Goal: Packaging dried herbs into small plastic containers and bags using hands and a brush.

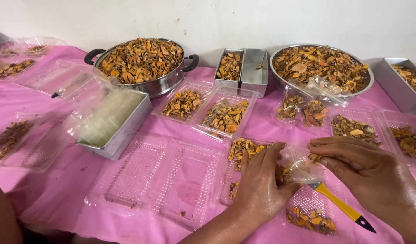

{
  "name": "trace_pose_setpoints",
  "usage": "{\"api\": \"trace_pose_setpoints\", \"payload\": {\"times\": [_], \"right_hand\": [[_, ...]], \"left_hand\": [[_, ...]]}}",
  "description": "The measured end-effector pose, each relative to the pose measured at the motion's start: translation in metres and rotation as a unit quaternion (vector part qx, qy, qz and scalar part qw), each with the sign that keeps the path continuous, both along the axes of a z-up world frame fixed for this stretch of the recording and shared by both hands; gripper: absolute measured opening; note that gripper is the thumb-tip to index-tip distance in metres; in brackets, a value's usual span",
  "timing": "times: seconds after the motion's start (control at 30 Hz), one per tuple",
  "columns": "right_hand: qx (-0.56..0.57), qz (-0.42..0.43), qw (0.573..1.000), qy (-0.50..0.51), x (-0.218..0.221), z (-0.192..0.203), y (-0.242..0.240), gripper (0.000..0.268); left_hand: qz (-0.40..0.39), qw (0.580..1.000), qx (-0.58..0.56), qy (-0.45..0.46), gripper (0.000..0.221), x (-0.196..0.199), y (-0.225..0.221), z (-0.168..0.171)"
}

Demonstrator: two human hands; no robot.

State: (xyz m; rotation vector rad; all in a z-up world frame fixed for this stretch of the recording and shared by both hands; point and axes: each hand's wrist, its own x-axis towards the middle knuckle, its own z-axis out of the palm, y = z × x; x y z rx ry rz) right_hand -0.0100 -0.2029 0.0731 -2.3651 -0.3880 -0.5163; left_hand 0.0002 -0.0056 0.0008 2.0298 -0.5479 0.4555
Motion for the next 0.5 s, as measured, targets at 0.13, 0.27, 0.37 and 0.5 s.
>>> {"api": "trace_pose_setpoints", "payload": {"times": [0.13, 0.27, 0.37, 0.5], "right_hand": [[-0.013, 0.009, 1.0, -0.022, -0.001, 0.0, 0.002, 0.02], [-0.024, 0.021, 0.999, -0.026, -0.003, 0.004, 0.008, 0.019], [-0.024, 0.026, 0.999, -0.027, -0.004, 0.005, 0.008, 0.019], [-0.047, 0.043, 0.996, -0.067, -0.005, 0.011, 0.011, 0.021]], "left_hand": [[0.005, 1.0, 0.009, -0.008, 0.077, 0.002, -0.001, -0.001], [0.008, 1.0, 0.001, -0.02, 0.076, 0.004, -0.002, -0.005], [0.002, 1.0, -0.011, -0.004, 0.075, 0.003, -0.003, -0.003], [-0.01, 1.0, -0.018, -0.007, 0.079, 0.004, -0.003, -0.005]]}}
